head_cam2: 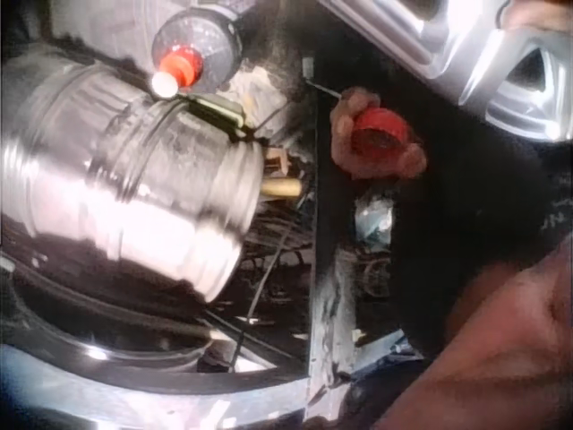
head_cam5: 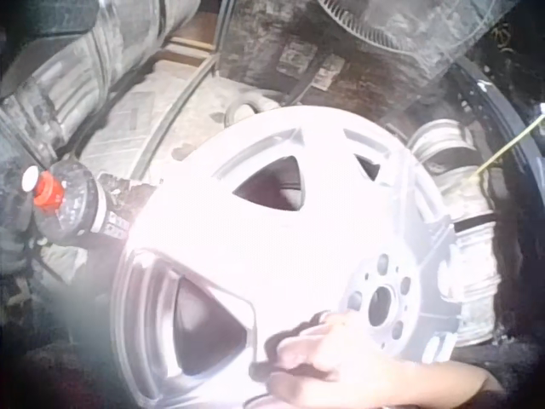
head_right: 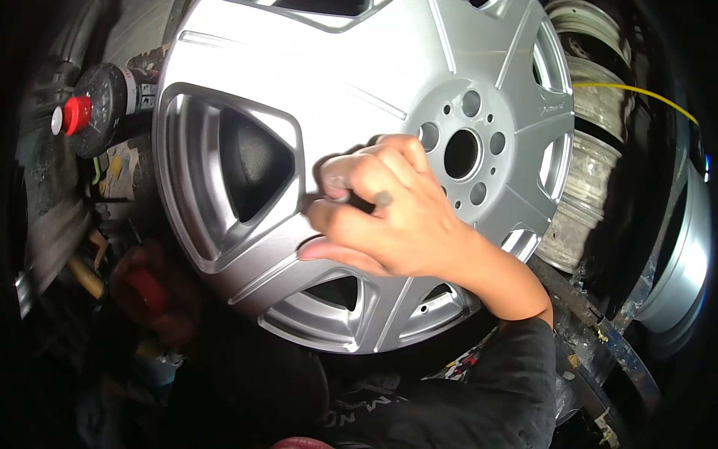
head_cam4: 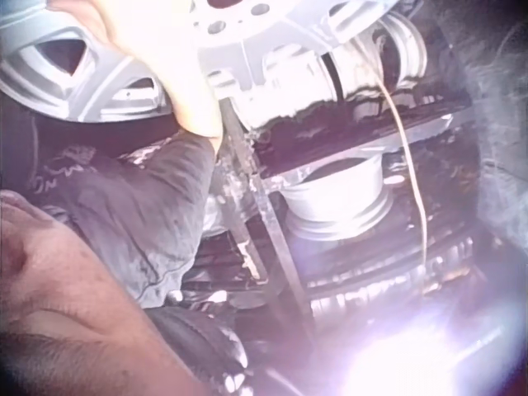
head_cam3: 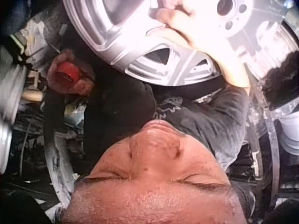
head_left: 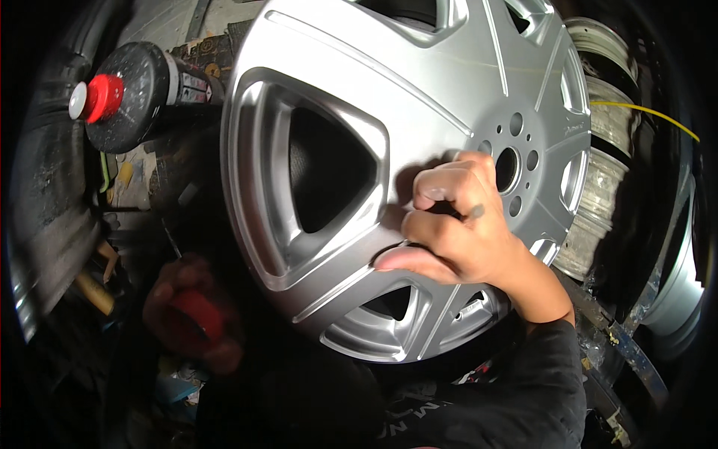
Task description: The person uses a small brush to apply silver paint to the detail lines of a car wheel rim, dipping the brush into a cap containing paint and tracing the recesses on the rim.
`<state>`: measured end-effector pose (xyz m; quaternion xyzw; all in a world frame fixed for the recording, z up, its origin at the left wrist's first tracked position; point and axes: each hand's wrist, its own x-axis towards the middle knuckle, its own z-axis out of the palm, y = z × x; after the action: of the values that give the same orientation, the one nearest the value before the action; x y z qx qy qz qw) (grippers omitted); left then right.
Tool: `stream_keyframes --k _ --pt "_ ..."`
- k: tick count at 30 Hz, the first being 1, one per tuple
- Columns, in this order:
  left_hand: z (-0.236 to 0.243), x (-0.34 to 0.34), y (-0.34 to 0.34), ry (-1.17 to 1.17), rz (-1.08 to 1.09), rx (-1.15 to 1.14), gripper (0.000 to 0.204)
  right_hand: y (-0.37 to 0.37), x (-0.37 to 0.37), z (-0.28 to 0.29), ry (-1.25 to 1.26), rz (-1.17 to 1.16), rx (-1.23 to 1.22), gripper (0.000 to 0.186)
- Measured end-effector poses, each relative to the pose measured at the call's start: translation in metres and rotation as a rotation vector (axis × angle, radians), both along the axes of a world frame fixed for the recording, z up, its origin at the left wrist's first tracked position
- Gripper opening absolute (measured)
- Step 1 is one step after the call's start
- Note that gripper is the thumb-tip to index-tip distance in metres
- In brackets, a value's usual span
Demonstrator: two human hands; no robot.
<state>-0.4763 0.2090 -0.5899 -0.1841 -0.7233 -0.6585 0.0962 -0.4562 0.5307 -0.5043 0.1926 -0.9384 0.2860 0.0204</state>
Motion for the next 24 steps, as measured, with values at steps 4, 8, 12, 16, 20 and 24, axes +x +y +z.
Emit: stream_keyframes --k 4,8,12,16,20,24 --pt "-0.002 -0.004 0.005 0.047 0.008 0.105 0.077 -0.007 -0.008 0.000 0.083 0.027 0.026 0.030" --pt "-0.004 -0.005 0.008 0.055 -0.069 0.216 0.079 -0.011 -0.014 -0.004 0.185 0.095 0.063 0.020" --pt "-0.002 -0.003 0.007 0.027 -0.074 0.282 0.075 -0.014 -0.019 0.006 0.161 0.120 0.101 0.015" --pt "0.000 -0.005 -0.001 -0.005 -0.126 0.254 0.075 -0.016 -0.022 0.025 0.081 0.232 0.169 0.023" --pt "0.002 -0.008 -0.009 -0.047 -0.253 0.264 0.077 -0.024 -0.025 0.033 0.044 0.217 0.180 0.027" --pt "0.001 -0.008 -0.009 -0.064 -0.291 0.273 0.080 -0.028 -0.029 0.039 0.049 0.227 0.230 0.028"
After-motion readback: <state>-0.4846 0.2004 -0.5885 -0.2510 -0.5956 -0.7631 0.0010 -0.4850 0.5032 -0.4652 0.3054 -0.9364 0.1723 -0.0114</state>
